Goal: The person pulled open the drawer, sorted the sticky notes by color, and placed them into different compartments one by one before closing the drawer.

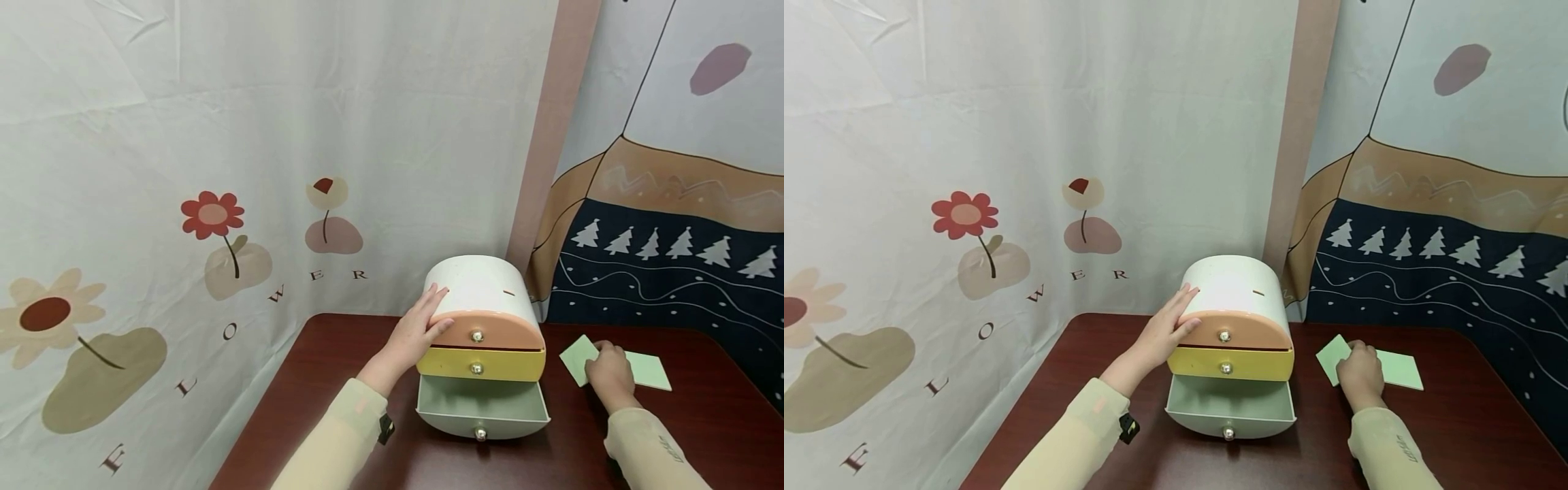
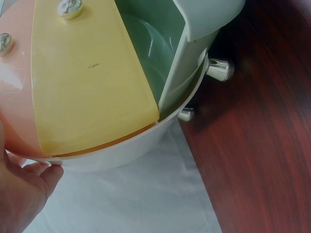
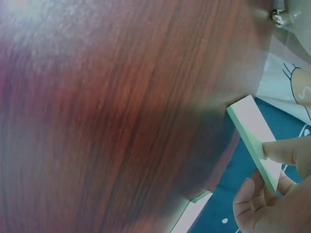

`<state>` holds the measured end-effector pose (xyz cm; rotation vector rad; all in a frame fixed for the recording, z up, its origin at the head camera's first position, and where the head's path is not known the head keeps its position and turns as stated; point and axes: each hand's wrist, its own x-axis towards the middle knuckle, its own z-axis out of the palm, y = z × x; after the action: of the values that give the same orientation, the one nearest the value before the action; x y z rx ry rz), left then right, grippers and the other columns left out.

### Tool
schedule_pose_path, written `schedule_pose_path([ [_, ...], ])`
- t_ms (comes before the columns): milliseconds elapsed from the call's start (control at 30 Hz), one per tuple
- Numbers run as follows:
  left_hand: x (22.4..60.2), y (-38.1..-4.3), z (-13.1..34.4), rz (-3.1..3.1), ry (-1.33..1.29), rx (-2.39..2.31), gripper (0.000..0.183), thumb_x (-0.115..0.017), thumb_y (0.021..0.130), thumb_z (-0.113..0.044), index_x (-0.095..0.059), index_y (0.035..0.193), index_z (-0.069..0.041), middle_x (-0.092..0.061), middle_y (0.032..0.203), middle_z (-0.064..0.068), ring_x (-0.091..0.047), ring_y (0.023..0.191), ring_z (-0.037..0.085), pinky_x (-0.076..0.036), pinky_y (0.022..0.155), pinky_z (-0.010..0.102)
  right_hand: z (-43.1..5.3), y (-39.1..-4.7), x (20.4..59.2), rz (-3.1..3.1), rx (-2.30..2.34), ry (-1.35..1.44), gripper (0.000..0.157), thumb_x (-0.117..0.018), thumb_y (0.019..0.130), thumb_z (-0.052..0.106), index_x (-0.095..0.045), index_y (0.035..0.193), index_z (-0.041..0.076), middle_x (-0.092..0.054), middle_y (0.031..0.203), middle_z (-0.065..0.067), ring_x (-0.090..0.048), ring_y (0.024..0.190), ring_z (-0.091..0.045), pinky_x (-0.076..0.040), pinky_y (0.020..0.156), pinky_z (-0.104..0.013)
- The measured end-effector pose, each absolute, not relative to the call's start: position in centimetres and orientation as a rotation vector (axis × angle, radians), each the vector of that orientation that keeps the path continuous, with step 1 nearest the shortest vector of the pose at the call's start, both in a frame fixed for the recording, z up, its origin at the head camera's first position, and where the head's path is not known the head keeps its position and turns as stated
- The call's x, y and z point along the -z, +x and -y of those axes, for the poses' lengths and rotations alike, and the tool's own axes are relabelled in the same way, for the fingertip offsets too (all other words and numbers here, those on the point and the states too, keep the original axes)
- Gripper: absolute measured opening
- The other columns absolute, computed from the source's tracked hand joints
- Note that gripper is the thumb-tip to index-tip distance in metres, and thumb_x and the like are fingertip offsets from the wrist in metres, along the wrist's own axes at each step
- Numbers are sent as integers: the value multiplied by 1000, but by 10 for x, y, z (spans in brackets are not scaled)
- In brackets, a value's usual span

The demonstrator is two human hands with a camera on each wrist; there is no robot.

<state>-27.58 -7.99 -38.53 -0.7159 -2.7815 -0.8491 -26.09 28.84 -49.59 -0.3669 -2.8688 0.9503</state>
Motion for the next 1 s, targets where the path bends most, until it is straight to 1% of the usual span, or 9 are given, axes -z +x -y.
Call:
schedule_pose_path([
  [167,386,-276,80,2773,-721,848,66,-39,92,-60,-20,151,-37,-12,160,-6,-25,143,22,-30,110,50,-290,-259,491,2883,-919,-311,44,-44,87,7,-42,126,-14,-45,117,-37,-52,80,-37,-45,67,-45],
  [267,387,-277,80,2763,-737,847,66,-39,92,-60,-21,150,-36,-13,160,-4,-27,142,24,-31,110,51,-291,-257,489,2878,-888,-269,42,-44,86,6,-46,124,-13,-47,116,-37,-53,79,-36,-45,67,-45],
  [333,386,-277,80,2766,-739,847,66,-39,92,-61,-20,150,-37,-12,160,-5,-27,142,24,-31,110,50,-290,-255,487,2877,-869,-241,39,-44,86,5,-48,121,-12,-48,115,-36,-53,75,-33,-45,65,-44],
  [467,387,-278,79,2765,-741,842,66,-39,92,-61,-20,150,-37,-12,160,-5,-27,142,24,-31,110,51,-289,-251,485,2877,-837,-189,35,-44,87,5,-52,118,-10,-50,115,-35,-50,63,-25,-42,57,-38],
  [567,387,-278,79,2766,-739,839,66,-39,92,-61,-20,150,-38,-12,160,-5,-27,142,24,-31,110,50,-288,-249,485,2859,-824,-171,33,-44,86,5,-55,113,-9,-53,112,-33,-49,61,-23,-39,55,-34],
  [633,387,-278,79,2767,-740,837,66,-39,92,-61,-20,150,-38,-12,160,-5,-27,142,23,-31,110,50,-286,-248,486,2834,-808,-158,31,-45,85,5,-58,110,-8,-55,109,-31,-51,63,-25,-41,55,-36],
  [767,387,-277,80,2766,-740,840,66,-39,92,-61,-19,150,-38,-11,160,-6,-27,143,23,-31,110,51,-284,-246,489,2782,-760,-98,25,-50,85,3,-61,104,-7,-59,104,-30,-57,72,-31,-46,61,-43],
  [1000,387,-278,81,2770,-731,846,66,-38,92,-62,-19,150,-39,-11,160,-6,-27,142,24,-31,109,51,-282,-243,494,2705,-680,5,15,-58,82,-1,-65,96,-5,-60,93,-24,-59,76,-35,-48,64,-49],
])
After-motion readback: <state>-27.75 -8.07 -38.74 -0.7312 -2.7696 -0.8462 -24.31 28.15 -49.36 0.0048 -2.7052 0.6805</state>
